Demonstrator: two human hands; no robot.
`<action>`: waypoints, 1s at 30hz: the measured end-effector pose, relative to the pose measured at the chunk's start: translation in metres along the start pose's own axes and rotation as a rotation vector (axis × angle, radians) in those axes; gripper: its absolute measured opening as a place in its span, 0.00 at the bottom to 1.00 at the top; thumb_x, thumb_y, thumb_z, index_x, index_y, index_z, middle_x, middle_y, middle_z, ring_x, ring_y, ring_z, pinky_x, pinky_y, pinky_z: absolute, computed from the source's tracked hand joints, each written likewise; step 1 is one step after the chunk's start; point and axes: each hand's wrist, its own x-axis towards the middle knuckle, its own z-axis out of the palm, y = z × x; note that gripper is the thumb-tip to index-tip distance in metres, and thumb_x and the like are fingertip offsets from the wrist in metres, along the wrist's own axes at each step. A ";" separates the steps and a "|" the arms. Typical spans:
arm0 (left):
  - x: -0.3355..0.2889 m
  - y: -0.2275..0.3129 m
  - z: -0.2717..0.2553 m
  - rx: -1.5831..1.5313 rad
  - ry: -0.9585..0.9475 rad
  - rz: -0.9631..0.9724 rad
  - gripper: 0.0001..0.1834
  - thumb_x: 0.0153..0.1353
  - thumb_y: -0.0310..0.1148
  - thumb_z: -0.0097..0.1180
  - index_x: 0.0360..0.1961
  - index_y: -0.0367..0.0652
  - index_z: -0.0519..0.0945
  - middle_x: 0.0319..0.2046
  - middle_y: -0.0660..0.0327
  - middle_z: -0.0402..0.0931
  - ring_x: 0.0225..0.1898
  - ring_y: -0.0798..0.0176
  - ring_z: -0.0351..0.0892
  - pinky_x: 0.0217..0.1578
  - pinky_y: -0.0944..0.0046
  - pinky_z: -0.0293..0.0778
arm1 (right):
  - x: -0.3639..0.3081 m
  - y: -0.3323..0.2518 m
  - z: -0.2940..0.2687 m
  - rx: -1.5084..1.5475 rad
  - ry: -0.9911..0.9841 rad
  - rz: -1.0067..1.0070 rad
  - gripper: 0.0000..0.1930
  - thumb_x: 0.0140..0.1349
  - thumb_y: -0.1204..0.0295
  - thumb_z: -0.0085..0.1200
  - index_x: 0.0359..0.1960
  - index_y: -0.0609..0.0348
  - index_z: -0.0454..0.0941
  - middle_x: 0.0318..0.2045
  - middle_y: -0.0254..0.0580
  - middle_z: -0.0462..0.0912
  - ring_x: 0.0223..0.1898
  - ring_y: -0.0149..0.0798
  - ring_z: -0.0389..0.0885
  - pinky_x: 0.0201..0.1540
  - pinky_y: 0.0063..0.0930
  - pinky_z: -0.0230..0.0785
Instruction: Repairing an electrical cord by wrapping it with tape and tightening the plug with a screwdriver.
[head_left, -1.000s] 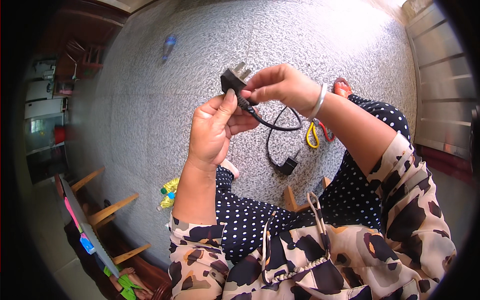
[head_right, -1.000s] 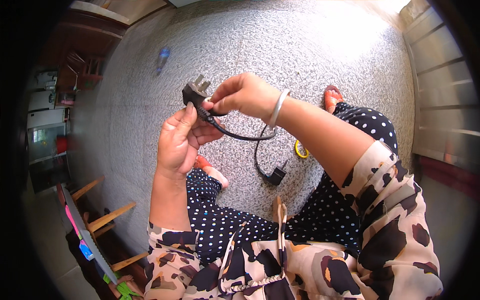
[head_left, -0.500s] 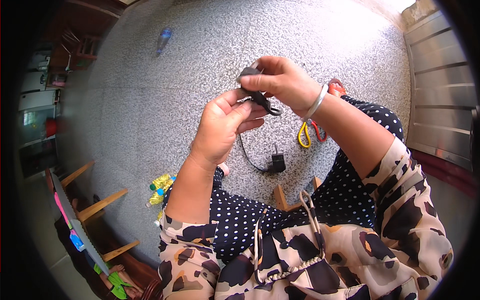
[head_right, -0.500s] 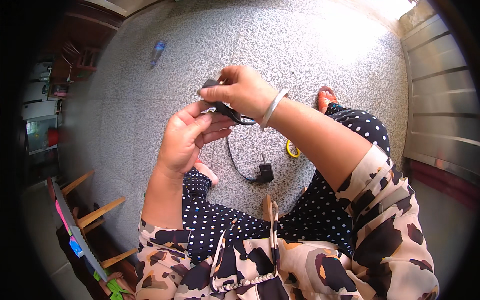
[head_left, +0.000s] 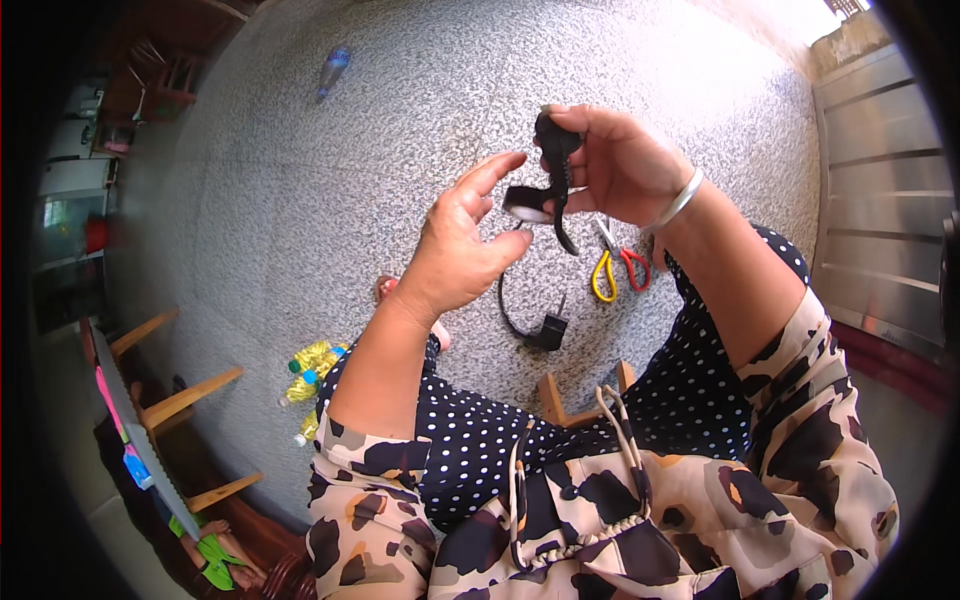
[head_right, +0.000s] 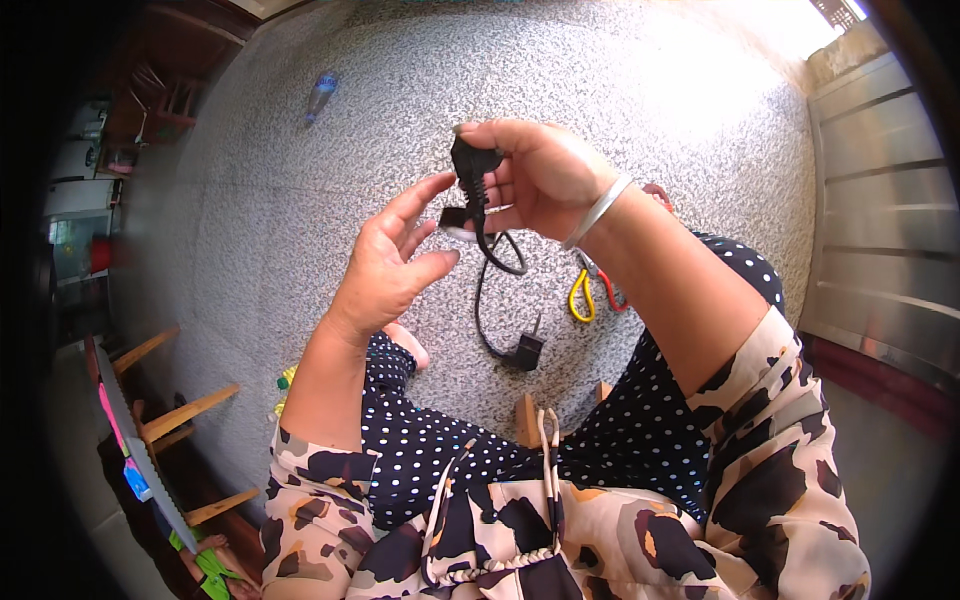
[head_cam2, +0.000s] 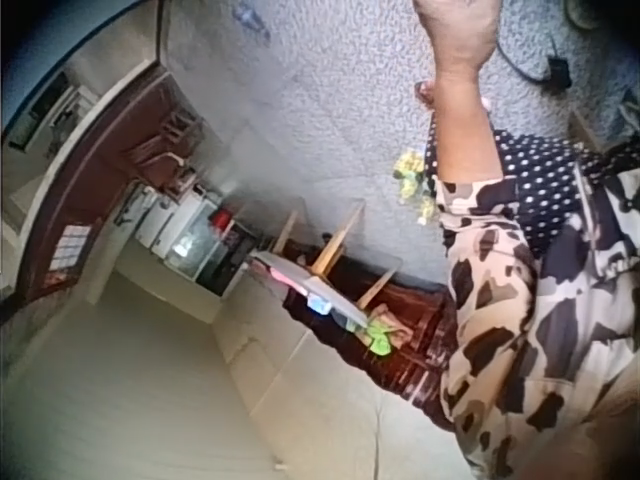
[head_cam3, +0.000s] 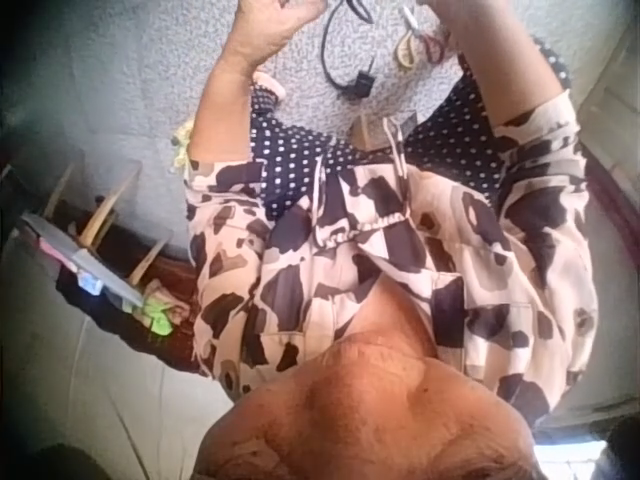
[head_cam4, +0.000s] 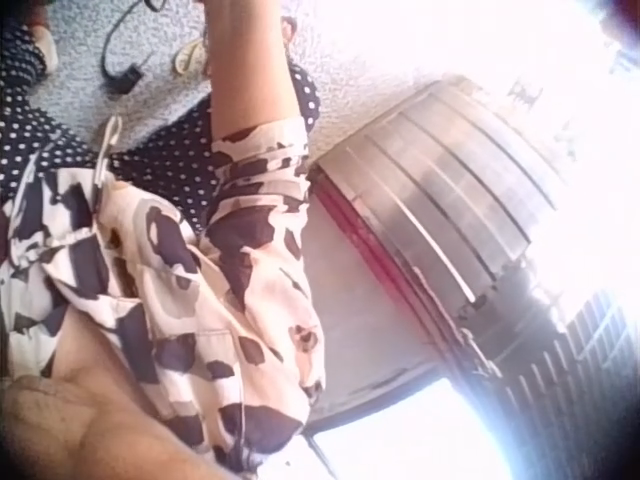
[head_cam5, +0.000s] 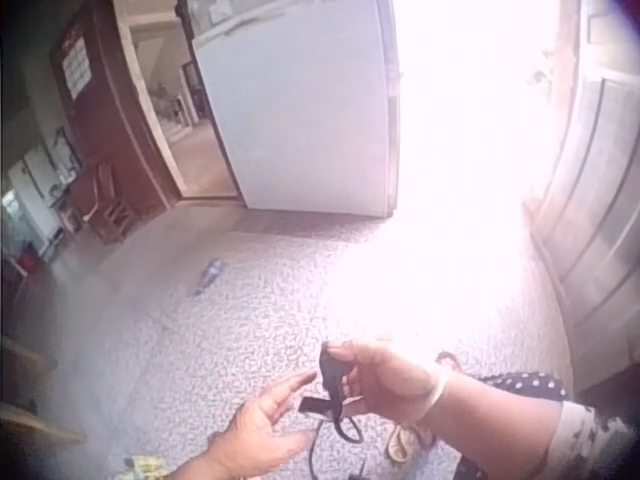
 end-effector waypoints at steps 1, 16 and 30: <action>0.001 0.000 0.001 0.015 -0.028 0.039 0.31 0.49 0.21 0.58 0.57 0.35 0.65 0.57 0.55 0.64 0.61 0.59 0.60 0.61 0.56 0.55 | -0.002 0.000 0.002 0.022 -0.024 0.014 0.12 0.59 0.59 0.49 0.35 0.53 0.73 0.25 0.35 0.80 0.26 0.31 0.79 0.32 0.32 0.77; 0.000 0.022 -0.008 -0.386 -0.100 -0.296 0.06 0.54 0.21 0.55 0.34 0.32 0.76 0.18 0.66 0.70 0.16 0.78 0.62 0.16 0.76 0.56 | -0.003 0.007 -0.002 0.141 -0.054 0.123 0.13 0.64 0.59 0.43 0.26 0.50 0.74 0.20 0.31 0.78 0.23 0.29 0.77 0.29 0.27 0.72; -0.005 0.020 -0.012 -0.316 -0.055 -0.235 0.05 0.49 0.23 0.54 0.27 0.33 0.79 0.22 0.61 0.78 0.19 0.77 0.70 0.19 0.78 0.65 | 0.002 0.017 -0.004 0.151 -0.134 0.149 0.11 0.65 0.61 0.44 0.34 0.53 0.72 0.27 0.35 0.78 0.30 0.32 0.79 0.33 0.30 0.77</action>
